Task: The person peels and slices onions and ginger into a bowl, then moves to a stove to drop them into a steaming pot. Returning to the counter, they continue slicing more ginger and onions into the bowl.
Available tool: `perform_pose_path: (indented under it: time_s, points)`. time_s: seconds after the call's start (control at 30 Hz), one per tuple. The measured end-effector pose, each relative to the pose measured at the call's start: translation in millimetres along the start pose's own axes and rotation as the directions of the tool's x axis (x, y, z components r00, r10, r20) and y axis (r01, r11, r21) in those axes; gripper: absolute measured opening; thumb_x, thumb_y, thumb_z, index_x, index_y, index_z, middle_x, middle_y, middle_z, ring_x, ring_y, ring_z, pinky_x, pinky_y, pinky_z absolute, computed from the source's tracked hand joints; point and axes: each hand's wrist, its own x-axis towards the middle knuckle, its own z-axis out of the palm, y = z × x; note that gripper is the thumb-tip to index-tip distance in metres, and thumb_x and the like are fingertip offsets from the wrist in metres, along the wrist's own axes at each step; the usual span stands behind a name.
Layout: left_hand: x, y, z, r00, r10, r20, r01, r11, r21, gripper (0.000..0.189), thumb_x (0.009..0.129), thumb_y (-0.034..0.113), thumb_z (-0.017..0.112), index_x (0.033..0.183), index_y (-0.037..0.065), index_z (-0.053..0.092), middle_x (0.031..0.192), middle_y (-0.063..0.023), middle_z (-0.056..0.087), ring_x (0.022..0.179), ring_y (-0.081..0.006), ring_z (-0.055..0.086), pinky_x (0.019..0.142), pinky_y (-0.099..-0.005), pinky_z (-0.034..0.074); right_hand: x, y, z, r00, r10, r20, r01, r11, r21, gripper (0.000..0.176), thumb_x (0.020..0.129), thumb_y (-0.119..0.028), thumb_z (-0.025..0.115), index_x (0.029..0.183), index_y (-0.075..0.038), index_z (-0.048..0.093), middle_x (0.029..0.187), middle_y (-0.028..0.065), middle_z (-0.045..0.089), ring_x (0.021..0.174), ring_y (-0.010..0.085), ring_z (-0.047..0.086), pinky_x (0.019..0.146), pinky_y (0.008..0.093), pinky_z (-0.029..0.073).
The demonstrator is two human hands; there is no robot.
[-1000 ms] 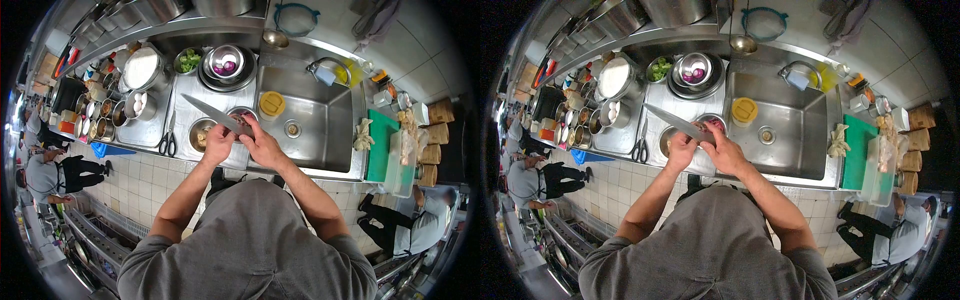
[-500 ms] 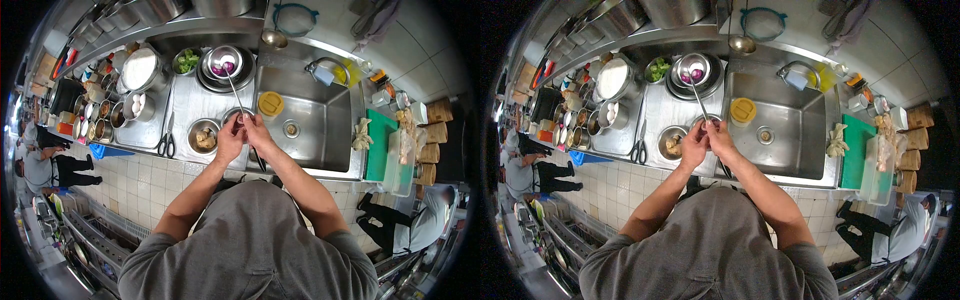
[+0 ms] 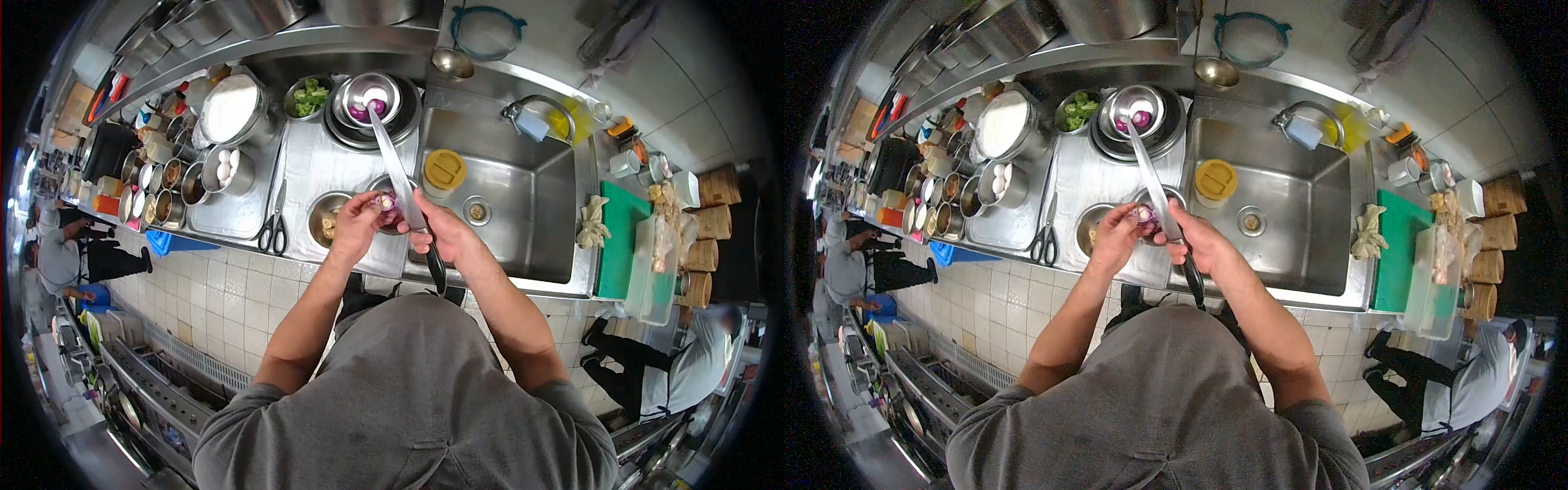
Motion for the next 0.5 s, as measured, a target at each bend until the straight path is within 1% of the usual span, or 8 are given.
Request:
perform_pose_path:
  time_s: [0.07,0.13,0.17,0.2,0.23,0.3,0.37,0.5]
  points:
    - [-3.3,6.0,-10.8,0.997,-0.053,0.053,0.057,0.996,-0.064,0.029,0.098,0.0,0.063,0.126,-0.003,0.061,0.112,-0.0141,0.07,0.096,-0.0237,0.072,0.085,-0.0348,0.062,10.6,3.1,-9.5,0.999,0.019,0.043,-0.02,0.999,0.029,0.053,0.104,-0.06,0.051,0.12,-0.01,0.059,0.086,0.0082,0.067,0.049,0.0098,0.043,0.043,0.0291,0.038]
    - [-12.2,15.2,-12.5,0.991,-0.079,0.108,0.101,0.972,-0.213,0.032,0.098,0.007,0.062,0.129,-0.004,0.06,0.117,-0.0156,0.07,0.097,-0.0259,0.072,0.087,-0.0353,0.061,21.2,6.0,-18.8,0.992,-0.033,-0.121,0.034,0.999,0.003,0.051,0.106,-0.059,0.046,0.121,-0.011,0.058,0.089,0.0093,0.067,0.047,0.0097,0.041,0.043,0.0297,0.036]
    - [-15.3,20.8,-13.8,0.991,-0.081,0.108,0.102,0.972,-0.211,0.032,0.098,0.007,0.062,0.129,-0.004,0.06,0.117,-0.0156,0.07,0.097,-0.0259,0.072,0.087,-0.0353,0.061,25.1,8.9,-23.9,0.98,-0.086,-0.179,0.071,0.993,-0.089,0.051,0.107,-0.057,0.045,0.127,-0.012,0.058,0.086,0.0091,0.068,0.047,0.0092,0.041,0.042,0.0285,0.037]
    - [-18.3,27.5,-13.4,0.985,-0.09,0.145,0.119,0.973,-0.2,0.035,0.099,0.008,0.061,0.131,-0.005,0.059,0.118,-0.0157,0.07,0.099,-0.0257,0.072,0.088,-0.0349,0.06,28.2,10.3,-26.5,0.98,-0.086,-0.178,0.072,0.994,-0.086,0.051,0.107,-0.057,0.045,0.127,-0.012,0.058,0.086,0.0091,0.068,0.047,0.0092,0.041,0.042,0.0285,0.037]
    - [-20.5,31.1,-14.2,0.978,-0.101,0.181,0.136,0.972,-0.19,0.037,0.099,0.009,0.06,0.133,-0.005,0.058,0.118,-0.0157,0.07,0.1,-0.0256,0.071,0.089,-0.0345,0.06,31.1,12.1,-29.4,0.983,-0.089,-0.163,0.06,0.982,-0.177,0.051,0.107,-0.056,0.045,0.13,-0.013,0.057,0.086,0.009,0.068,0.047,0.0089,0.042,0.042,0.0269,0.038]
    - [-21.7,31.4,-18.9,0.982,-0.088,0.168,0.119,0.975,-0.185,0.038,0.099,0.008,0.06,0.135,-0.006,0.056,0.119,-0.0156,0.069,0.101,-0.0254,0.071,0.09,-0.0339,0.06,39.0,17.5,-33.8,0.985,-0.087,-0.146,0.045,0.962,-0.269,0.051,0.108,-0.055,0.045,0.133,-0.013,0.056,0.086,0.0089,0.068,0.048,0.0086,0.044,0.042,0.0254,0.039]
    - [-21.8,30.7,-23.0,0.986,-0.07,0.152,0.097,0.979,-0.178,0.04,0.1,0.008,0.06,0.137,-0.006,0.055,0.12,-0.0155,0.069,0.101,-0.0252,0.071,0.09,-0.0333,0.059,53.0,25.6,-33.8,0.985,-0.103,-0.136,0.035,0.902,-0.431,0.057,0.108,-0.055,0.045,0.148,-0.015,0.048,0.091,0.011,0.069,0.048,0.0086,0.046,0.041,0.0233,0.039]
    - [-20.3,30.8,-24.8,0.993,-0.038,0.109,0.055,0.986,-0.157,0.042,0.099,0.004,0.059,0.14,-0.005,0.053,0.12,-0.0129,0.068,0.1,-0.0219,0.069,0.089,-0.0322,0.058,62.9,34.6,-20.7,0.97,-0.177,-0.169,0.082,0.885,-0.458,0.067,0.107,-0.055,0.045,0.159,-0.014,0.035,0.094,0.0123,0.069,0.049,0.009,0.049,0.041,0.0234,0.039]
